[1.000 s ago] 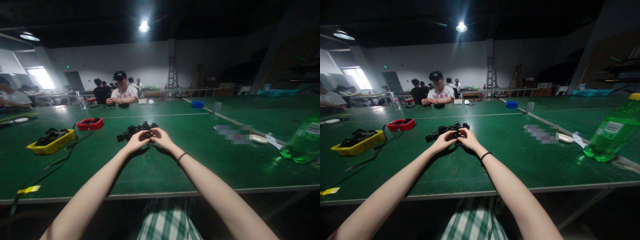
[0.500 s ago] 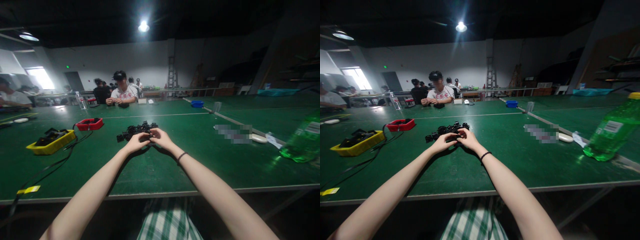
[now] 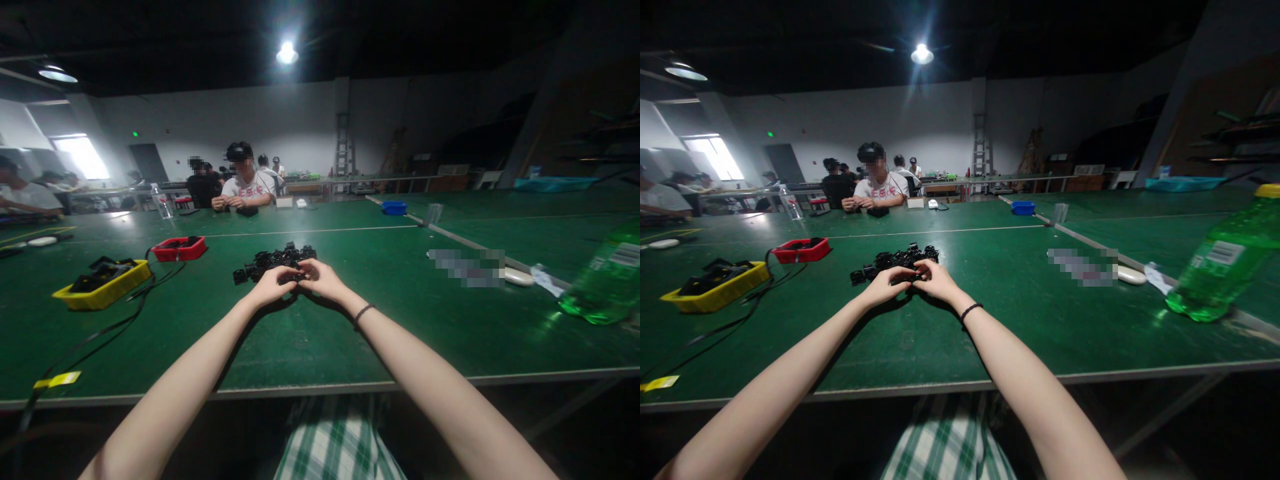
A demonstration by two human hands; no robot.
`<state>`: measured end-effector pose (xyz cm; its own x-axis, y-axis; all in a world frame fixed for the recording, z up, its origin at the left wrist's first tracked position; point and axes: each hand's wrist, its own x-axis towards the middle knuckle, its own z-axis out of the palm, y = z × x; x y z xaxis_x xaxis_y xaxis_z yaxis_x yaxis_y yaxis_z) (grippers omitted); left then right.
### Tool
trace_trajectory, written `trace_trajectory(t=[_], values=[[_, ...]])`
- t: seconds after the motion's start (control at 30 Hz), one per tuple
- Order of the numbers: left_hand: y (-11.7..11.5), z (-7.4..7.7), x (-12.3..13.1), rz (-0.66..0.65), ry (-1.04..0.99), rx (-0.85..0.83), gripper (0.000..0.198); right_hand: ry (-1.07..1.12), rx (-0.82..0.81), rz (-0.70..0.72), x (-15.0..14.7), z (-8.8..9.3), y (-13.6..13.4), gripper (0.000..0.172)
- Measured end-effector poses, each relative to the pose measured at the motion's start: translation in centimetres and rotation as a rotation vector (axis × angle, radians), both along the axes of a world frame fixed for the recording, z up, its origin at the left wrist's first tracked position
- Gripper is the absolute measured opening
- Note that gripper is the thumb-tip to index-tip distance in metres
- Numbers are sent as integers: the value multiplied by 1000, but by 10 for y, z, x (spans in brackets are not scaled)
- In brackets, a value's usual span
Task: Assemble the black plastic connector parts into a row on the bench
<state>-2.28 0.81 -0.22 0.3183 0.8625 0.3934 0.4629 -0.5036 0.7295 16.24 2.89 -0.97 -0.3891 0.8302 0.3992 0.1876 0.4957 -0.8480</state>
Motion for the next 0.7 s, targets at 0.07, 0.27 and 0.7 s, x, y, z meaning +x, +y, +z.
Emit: trace_trajectory(t=[0.07,0.27,0.7], values=[[0,0,0,7,-3,-1,32,0,2,7,0,-1,0,45],[0,0,1,45,37,6,30,-3,10,13,1,-2,0,47],[-2,3,2,13,62,3,31,-8,14,43,1,-4,1,52]])
